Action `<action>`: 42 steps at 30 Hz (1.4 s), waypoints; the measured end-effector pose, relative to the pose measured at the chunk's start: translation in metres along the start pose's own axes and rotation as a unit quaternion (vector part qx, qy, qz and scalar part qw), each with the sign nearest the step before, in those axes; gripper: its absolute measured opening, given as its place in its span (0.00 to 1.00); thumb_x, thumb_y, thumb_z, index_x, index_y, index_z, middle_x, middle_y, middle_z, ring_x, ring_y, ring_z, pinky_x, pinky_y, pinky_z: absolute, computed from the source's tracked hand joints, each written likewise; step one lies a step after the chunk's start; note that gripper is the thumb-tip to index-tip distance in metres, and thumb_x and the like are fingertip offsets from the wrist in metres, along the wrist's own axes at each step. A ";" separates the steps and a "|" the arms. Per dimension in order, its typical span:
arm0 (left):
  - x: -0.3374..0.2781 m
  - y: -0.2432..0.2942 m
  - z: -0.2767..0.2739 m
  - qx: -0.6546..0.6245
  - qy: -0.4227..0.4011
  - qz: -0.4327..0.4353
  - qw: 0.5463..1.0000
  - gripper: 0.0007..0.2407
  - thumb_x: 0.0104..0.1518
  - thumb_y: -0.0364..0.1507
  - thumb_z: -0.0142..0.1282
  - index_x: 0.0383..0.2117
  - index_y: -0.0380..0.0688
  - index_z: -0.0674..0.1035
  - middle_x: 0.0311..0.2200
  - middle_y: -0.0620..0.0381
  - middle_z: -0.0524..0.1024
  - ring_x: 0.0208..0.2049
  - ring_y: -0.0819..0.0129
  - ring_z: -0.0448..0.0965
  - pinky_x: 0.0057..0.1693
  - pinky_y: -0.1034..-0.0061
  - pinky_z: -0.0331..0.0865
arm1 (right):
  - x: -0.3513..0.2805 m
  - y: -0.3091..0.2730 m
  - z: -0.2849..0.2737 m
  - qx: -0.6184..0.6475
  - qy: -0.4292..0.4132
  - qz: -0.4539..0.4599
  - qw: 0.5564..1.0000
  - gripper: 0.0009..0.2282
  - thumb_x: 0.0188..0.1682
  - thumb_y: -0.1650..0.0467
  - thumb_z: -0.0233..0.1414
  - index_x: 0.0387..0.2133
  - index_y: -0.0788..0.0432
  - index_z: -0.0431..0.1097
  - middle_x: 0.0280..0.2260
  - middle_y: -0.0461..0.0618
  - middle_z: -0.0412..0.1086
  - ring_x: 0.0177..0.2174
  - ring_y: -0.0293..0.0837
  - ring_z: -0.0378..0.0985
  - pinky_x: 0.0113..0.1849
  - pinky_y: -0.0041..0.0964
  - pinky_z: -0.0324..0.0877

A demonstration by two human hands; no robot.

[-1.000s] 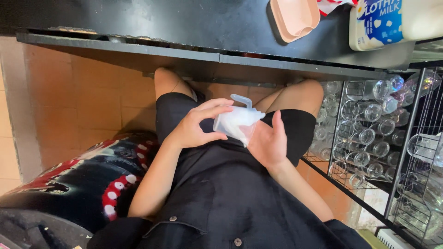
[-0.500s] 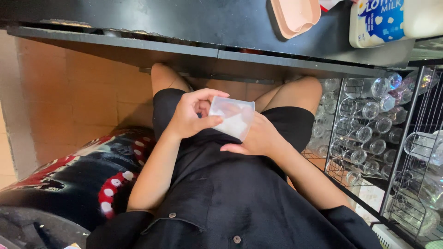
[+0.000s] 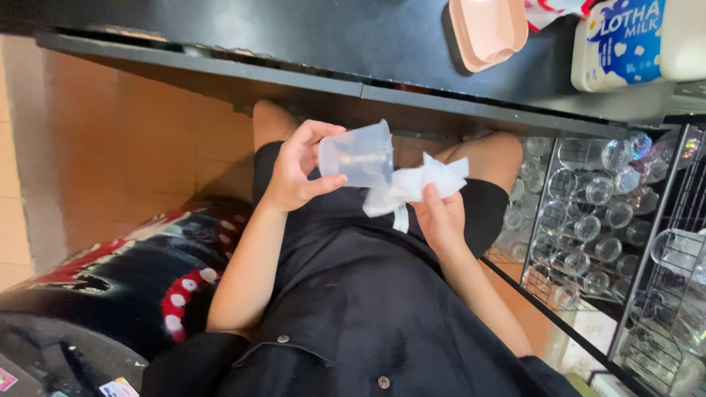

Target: Wiping the inside and outside of a plastic measuring cup with a paper towel at a service counter.

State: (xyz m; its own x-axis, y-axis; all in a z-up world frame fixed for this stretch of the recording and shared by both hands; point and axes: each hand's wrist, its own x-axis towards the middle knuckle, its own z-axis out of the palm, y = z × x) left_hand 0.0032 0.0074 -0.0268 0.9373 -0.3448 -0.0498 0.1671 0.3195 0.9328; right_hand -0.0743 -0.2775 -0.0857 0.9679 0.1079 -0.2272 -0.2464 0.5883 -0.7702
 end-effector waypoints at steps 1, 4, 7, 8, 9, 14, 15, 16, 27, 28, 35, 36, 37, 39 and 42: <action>0.002 -0.001 0.000 0.007 -0.001 0.004 1.000 0.27 0.52 0.28 0.71 0.58 0.37 0.70 0.55 0.54 0.74 0.56 0.69 0.77 0.63 0.71 0.71 | 0.002 -0.008 0.010 0.005 -0.005 -0.005 1.000 0.16 0.61 0.68 0.50 0.59 0.63 0.61 0.55 0.52 0.69 0.56 0.49 0.73 0.58 0.49 0.70; 0.012 0.011 -0.005 -0.147 0.016 0.016 0.989 0.33 0.49 0.33 0.71 0.62 0.39 0.65 0.56 0.50 0.73 0.54 0.59 0.79 0.64 0.66 0.70 | 0.008 -0.019 0.026 0.053 0.076 0.051 0.994 0.19 0.57 0.63 0.44 0.59 0.59 0.60 0.52 0.53 0.71 0.49 0.49 0.76 0.46 0.46 0.72; 0.024 0.027 -0.010 -0.192 0.028 0.044 0.980 0.40 0.47 0.34 0.72 0.68 0.41 0.61 0.54 0.57 0.69 0.59 0.59 0.76 0.66 0.66 0.66 | 0.007 -0.006 0.012 0.101 0.088 0.040 0.990 0.18 0.64 0.63 0.41 0.62 0.61 0.60 0.55 0.52 0.70 0.49 0.48 0.74 0.47 0.45 0.70; 0.028 0.028 -0.017 -0.148 0.046 0.060 0.986 0.40 0.47 0.33 0.72 0.67 0.38 0.62 0.55 0.56 0.69 0.60 0.59 0.75 0.67 0.65 0.65 | 0.008 -0.003 0.011 0.048 0.124 0.024 0.991 0.17 0.63 0.65 0.42 0.61 0.61 0.60 0.55 0.52 0.69 0.50 0.46 0.73 0.47 0.45 0.70; 0.034 0.030 -0.023 -0.104 0.063 0.078 0.990 0.39 0.48 0.32 0.71 0.67 0.35 0.62 0.57 0.55 0.70 0.62 0.60 0.74 0.69 0.65 0.65 | 0.010 -0.001 0.011 -0.005 0.160 0.007 0.987 0.16 0.62 0.66 0.43 0.60 0.61 0.61 0.55 0.51 0.69 0.51 0.44 0.72 0.47 0.44 0.70; 0.078 0.036 -0.066 0.210 0.190 0.154 0.947 0.34 0.49 0.30 0.73 0.64 0.40 0.68 0.54 0.53 0.74 0.57 0.60 0.76 0.62 0.66 0.72 | 0.012 0.013 0.004 -0.061 0.159 -0.043 0.984 0.16 0.60 0.66 0.44 0.56 0.64 0.65 0.54 0.51 0.70 0.53 0.42 0.73 0.53 0.38 0.70; 0.087 0.048 -0.068 0.335 0.245 0.155 0.896 0.32 0.46 0.31 0.74 0.60 0.42 0.71 0.52 0.52 0.76 0.54 0.59 0.80 0.56 0.68 0.78 | 0.012 0.014 0.005 -0.071 0.162 -0.044 0.983 0.16 0.59 0.66 0.45 0.55 0.64 0.65 0.55 0.51 0.70 0.54 0.41 0.73 0.56 0.36 0.69; 0.095 0.056 -0.073 0.336 0.243 0.161 0.895 0.32 0.46 0.31 0.74 0.60 0.42 0.71 0.52 0.52 0.76 0.54 0.59 0.80 0.56 0.68 0.78 | 0.011 0.023 -0.003 -0.070 0.159 -0.050 0.983 0.16 0.59 0.66 0.45 0.55 0.64 0.65 0.55 0.51 0.70 0.54 0.41 0.73 0.56 0.36 0.69; 0.139 0.067 -0.111 0.474 0.343 0.245 0.773 0.45 0.44 0.31 0.78 0.67 0.37 0.57 0.63 0.38 0.66 0.62 0.44 0.67 0.65 0.58 0.62 | -0.002 0.017 0.016 -0.209 0.133 -0.082 0.965 0.17 0.60 0.66 0.44 0.54 0.68 0.69 0.49 0.49 0.73 0.48 0.39 0.73 0.51 0.34 0.65; 0.135 0.068 -0.098 0.474 0.342 0.247 0.773 0.45 0.44 0.31 0.78 0.67 0.37 0.57 0.63 0.38 0.66 0.62 0.44 0.67 0.65 0.58 0.62 | -0.004 0.025 0.007 -0.208 0.133 -0.084 0.965 0.17 0.60 0.66 0.44 0.54 0.68 0.69 0.49 0.49 0.73 0.48 0.39 0.73 0.51 0.34 0.65; 0.133 0.012 -0.047 0.484 0.322 0.355 0.732 0.30 0.53 0.24 0.68 0.62 0.47 0.64 0.59 0.50 0.67 0.61 0.53 0.69 0.69 0.65 0.61 | 0.002 0.031 0.003 -0.165 0.162 -0.075 0.970 0.16 0.58 0.65 0.44 0.51 0.65 0.67 0.43 0.47 0.74 0.43 0.38 0.75 0.47 0.34 0.69; 0.139 0.009 -0.035 0.486 0.270 0.332 0.762 0.29 0.54 0.23 0.67 0.62 0.50 0.66 0.60 0.52 0.68 0.62 0.55 0.70 0.69 0.68 0.63 | 0.002 0.033 -0.004 -0.133 0.153 -0.057 0.978 0.15 0.58 0.65 0.45 0.50 0.64 0.68 0.41 0.47 0.74 0.41 0.38 0.75 0.45 0.35 0.69; 0.150 0.009 -0.027 0.481 0.268 0.333 0.765 0.29 0.54 0.23 0.67 0.62 0.50 0.66 0.60 0.52 0.68 0.62 0.55 0.70 0.69 0.68 0.63 | -0.001 0.027 0.001 -0.136 0.157 -0.060 0.976 0.15 0.58 0.65 0.45 0.50 0.64 0.68 0.41 0.47 0.74 0.41 0.38 0.75 0.45 0.35 0.69; 0.177 0.013 -0.010 0.371 0.257 0.226 0.863 0.37 0.54 0.25 0.66 0.68 0.44 0.54 0.66 0.41 0.59 0.66 0.48 0.65 0.69 0.64 0.61 | 0.000 0.016 0.011 -0.159 0.168 -0.051 0.972 0.15 0.56 0.63 0.45 0.46 0.63 0.70 0.38 0.43 0.74 0.38 0.33 0.74 0.42 0.30 0.68; 0.240 0.005 -0.026 0.276 0.309 0.216 0.884 0.46 0.53 0.27 0.67 0.71 0.38 0.40 0.69 0.31 0.49 0.69 0.42 0.57 0.70 0.57 0.53 | -0.007 0.036 -0.022 -0.194 0.173 -0.026 0.965 0.16 0.61 0.61 0.46 0.41 0.65 0.73 0.28 0.40 0.66 0.27 0.31 0.61 0.30 0.29 0.59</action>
State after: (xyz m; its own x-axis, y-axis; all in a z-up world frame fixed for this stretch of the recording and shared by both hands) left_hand 0.2368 -0.0508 -0.0433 0.8937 0.3063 0.3279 -0.2632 -0.2340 0.9359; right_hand -0.0907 -0.2752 -0.1251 0.9208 -0.2278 -0.3167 -0.2638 0.2344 -0.9356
